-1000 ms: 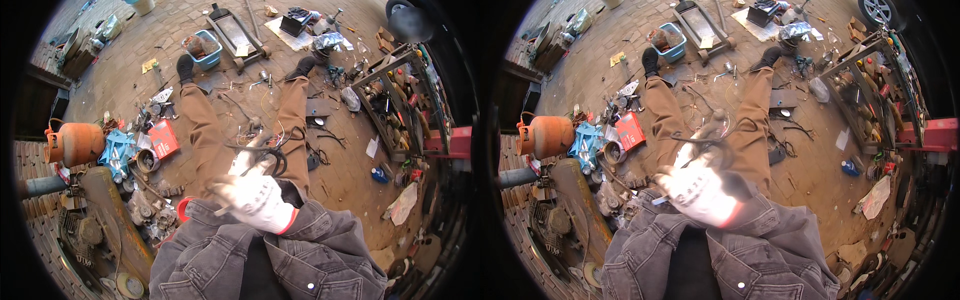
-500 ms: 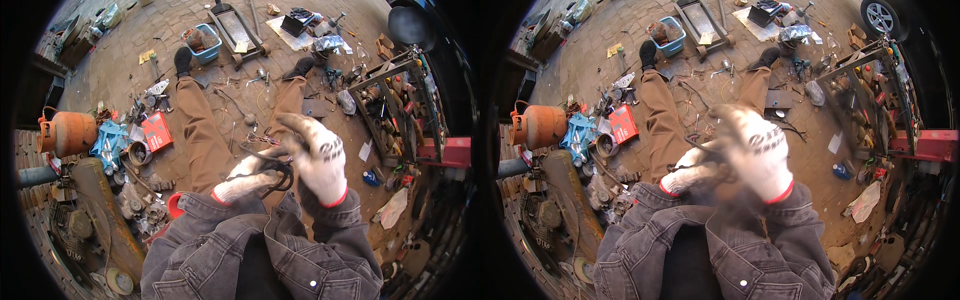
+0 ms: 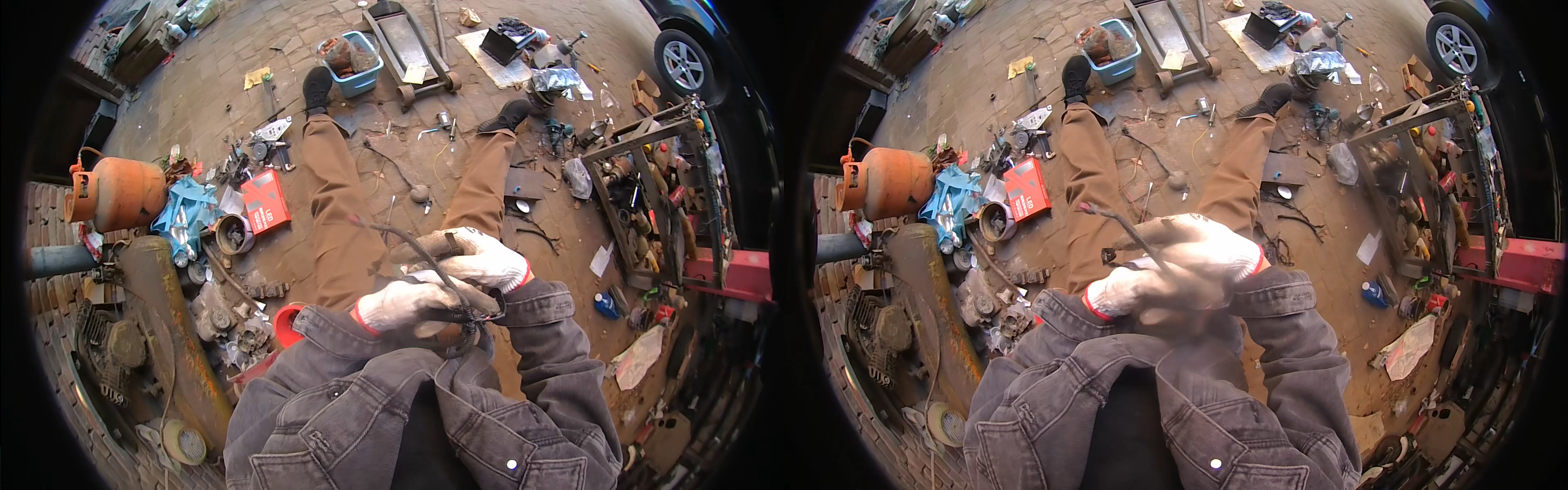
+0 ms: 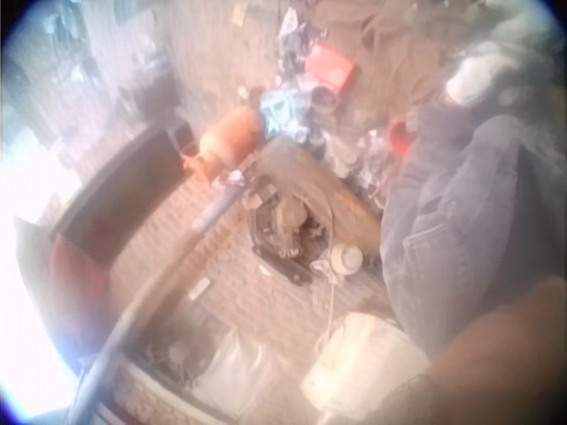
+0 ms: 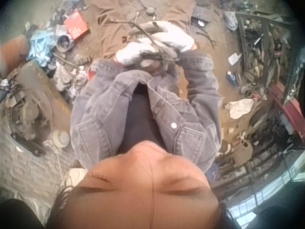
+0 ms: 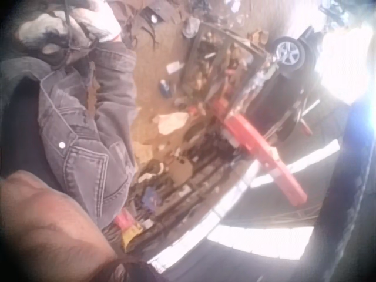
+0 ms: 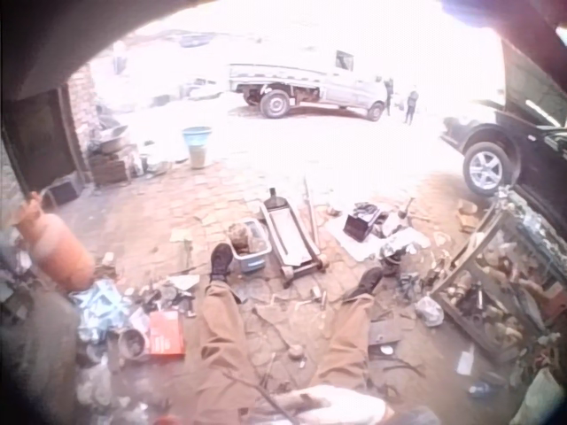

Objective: The person sits on the ground and works on a bundle of wires. They strip the outer insulation with pliers, separate individual wires, and use a screwdriver to adjust or connect components. The person continues to strip and arrange the wires throughout the clip.

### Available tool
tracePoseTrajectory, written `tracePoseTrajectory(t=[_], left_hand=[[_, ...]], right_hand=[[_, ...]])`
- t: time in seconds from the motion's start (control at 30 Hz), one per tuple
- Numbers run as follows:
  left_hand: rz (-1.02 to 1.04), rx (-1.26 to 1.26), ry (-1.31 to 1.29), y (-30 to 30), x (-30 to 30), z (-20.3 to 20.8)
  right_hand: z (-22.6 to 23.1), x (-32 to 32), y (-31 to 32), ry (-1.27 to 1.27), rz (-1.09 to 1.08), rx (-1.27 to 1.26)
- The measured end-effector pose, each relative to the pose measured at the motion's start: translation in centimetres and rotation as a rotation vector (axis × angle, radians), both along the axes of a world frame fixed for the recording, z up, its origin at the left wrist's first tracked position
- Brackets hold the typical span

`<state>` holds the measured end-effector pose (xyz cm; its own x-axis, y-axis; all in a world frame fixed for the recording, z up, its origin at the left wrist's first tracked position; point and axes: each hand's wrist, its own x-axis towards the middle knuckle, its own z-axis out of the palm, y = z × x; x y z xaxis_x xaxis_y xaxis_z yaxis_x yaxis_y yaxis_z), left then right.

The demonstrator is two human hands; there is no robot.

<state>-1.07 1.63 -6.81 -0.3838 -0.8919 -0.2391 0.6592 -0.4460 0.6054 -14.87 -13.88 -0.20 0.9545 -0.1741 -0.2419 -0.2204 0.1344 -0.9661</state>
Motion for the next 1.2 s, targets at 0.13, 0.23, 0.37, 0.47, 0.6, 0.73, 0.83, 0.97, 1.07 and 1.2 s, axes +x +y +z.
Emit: tracePoseTrajectory(t=[0.13, 0.23, 0.37, 0.47, 0.6, 0.73, 0.83, 0.97, 1.07, 1.2], left_hand=[[-0.08, -0.135, -0.075, 0.0, 1.5, 0.2], [-0.126, -0.231, -0.169, 0.4, 1.1, -0.5], [-0.139, -0.236, -0.063, 0.4, -0.1, -1.4], [-0.127, -0.266, -0.159, 0.4, 1.1, -0.4], [-0.15, -0.03, 0.186, 0.0, 3.6, 2.9], [-0.099, 0.024, 0.104, -0.4, 3.8, 5.4], [-0.089, -0.01, -0.16, -0.9, 3.4, 6.1], [-0.11, 0.053, -0.139, -0.9, 3.7, 6.3], [0.016, 0.011, -0.065, -0.4, 4.2, 6.3], [0.302, -0.068, 0.067, 0.9, 5.9, 6.3]], right_hand=[[0.7, 1.5, -0.5, 0.035, 0.066, 0.158], [-0.1, 2.7, -0.9, 0.051, 0.242, -0.072], [-0.8, 3.3, -0.8, 0.02, 0.305, -0.161], [-0.3, 2.7, -1.3, 0.039, 0.213, -0.381], [1.5, 0.0, -3.0, 0.052, -0.066, -0.506], [2.5, -2.6, -4.0, 0.13, -0.553, -0.159], [2.5, -3.9, -3.8, 0.09, -0.694, -0.106], [2.2, -5.3, -3.4, -0.036, -0.878, 0.044], [2.2, -6.4, -4.0, -0.1, -0.956, -0.013], [4.8, -9.9, -6.9, -0.136, -1.518, 0.095]])
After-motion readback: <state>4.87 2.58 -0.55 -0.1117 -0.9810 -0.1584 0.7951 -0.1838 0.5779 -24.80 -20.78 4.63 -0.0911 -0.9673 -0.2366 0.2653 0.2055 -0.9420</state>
